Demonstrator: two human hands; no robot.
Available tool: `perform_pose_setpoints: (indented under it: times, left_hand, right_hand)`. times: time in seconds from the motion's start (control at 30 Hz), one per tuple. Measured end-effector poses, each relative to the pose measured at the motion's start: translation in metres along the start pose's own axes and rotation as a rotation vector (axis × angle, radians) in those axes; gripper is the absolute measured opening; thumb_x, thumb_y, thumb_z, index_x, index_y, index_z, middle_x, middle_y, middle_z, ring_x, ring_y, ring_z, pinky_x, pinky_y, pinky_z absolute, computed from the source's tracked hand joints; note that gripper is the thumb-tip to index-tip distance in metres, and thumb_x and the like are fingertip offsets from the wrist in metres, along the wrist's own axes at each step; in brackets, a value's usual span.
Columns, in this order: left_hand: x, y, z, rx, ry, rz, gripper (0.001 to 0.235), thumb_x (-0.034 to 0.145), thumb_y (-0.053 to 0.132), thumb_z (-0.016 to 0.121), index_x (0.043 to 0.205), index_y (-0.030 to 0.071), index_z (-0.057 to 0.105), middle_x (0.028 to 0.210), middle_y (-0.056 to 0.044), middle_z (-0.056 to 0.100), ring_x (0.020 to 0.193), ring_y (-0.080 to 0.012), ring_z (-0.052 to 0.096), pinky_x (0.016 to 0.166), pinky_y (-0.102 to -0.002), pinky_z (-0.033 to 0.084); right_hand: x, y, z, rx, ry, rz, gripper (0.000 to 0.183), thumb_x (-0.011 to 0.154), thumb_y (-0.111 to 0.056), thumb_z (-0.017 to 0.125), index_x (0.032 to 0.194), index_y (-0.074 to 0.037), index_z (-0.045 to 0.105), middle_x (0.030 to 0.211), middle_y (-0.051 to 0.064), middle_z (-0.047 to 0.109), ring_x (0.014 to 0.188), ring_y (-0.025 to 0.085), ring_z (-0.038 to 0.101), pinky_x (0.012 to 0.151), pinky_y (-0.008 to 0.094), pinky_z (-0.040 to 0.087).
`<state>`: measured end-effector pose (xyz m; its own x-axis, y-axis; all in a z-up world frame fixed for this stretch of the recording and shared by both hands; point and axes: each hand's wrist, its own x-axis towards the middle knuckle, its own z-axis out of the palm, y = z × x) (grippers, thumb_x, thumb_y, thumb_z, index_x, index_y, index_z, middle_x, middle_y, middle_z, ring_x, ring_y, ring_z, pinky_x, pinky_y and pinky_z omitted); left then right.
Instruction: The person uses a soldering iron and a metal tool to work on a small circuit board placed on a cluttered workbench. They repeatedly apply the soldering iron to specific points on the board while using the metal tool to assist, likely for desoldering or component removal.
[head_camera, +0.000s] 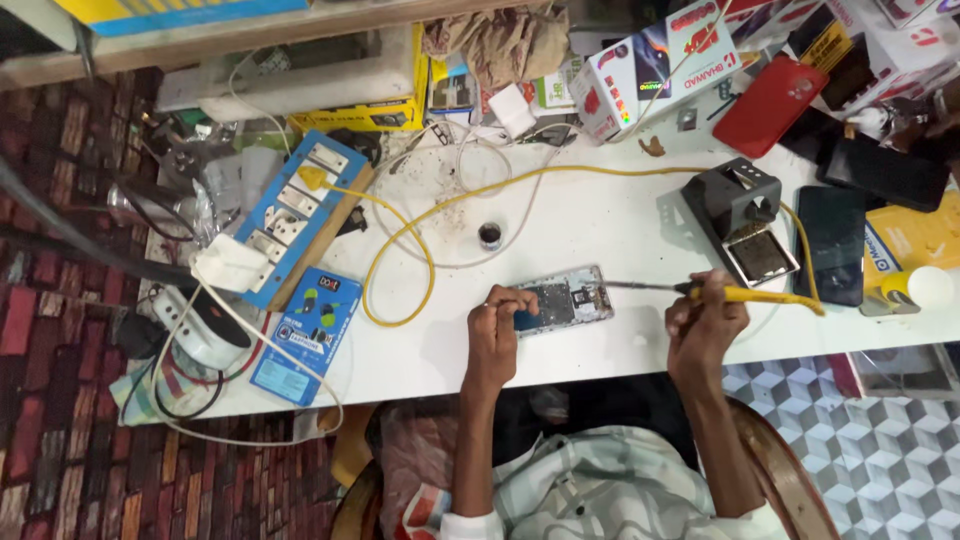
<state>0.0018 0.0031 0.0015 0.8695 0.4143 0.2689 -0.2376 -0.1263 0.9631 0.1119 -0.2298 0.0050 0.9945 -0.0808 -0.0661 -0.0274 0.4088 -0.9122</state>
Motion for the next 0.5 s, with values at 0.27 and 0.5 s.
perform_pose_setpoints:
  times: [0.27,0.5]
  left_hand:
    - [0.002,-0.001,-0.001,-0.025,0.007,0.002,0.035,0.113,0.025,0.041,0.095,-0.003,0.053,0.091,-0.016,0.070,0.081,-0.0199,0.064,0.081,-0.031,0.053]
    - [-0.001,-0.004,-0.001,-0.042,0.016,0.011,0.029,0.114,0.019,0.040,0.097,-0.001,0.053,0.097,-0.014,0.075,0.072,-0.0131,0.057,0.069,-0.029,0.049]
  right_hand:
    - [-0.010,0.022,0.000,-0.092,0.016,-0.015,0.032,0.113,-0.028,0.055,0.096,-0.001,0.059,0.069,0.002,0.049,0.046,0.009,0.047,0.040,0.025,0.039]
    - [-0.010,0.023,0.001,-0.153,-0.037,-0.007,0.031,0.114,-0.026,0.054,0.097,0.000,0.060,0.069,0.001,0.048,0.048,0.009,0.048,0.042,0.026,0.040]
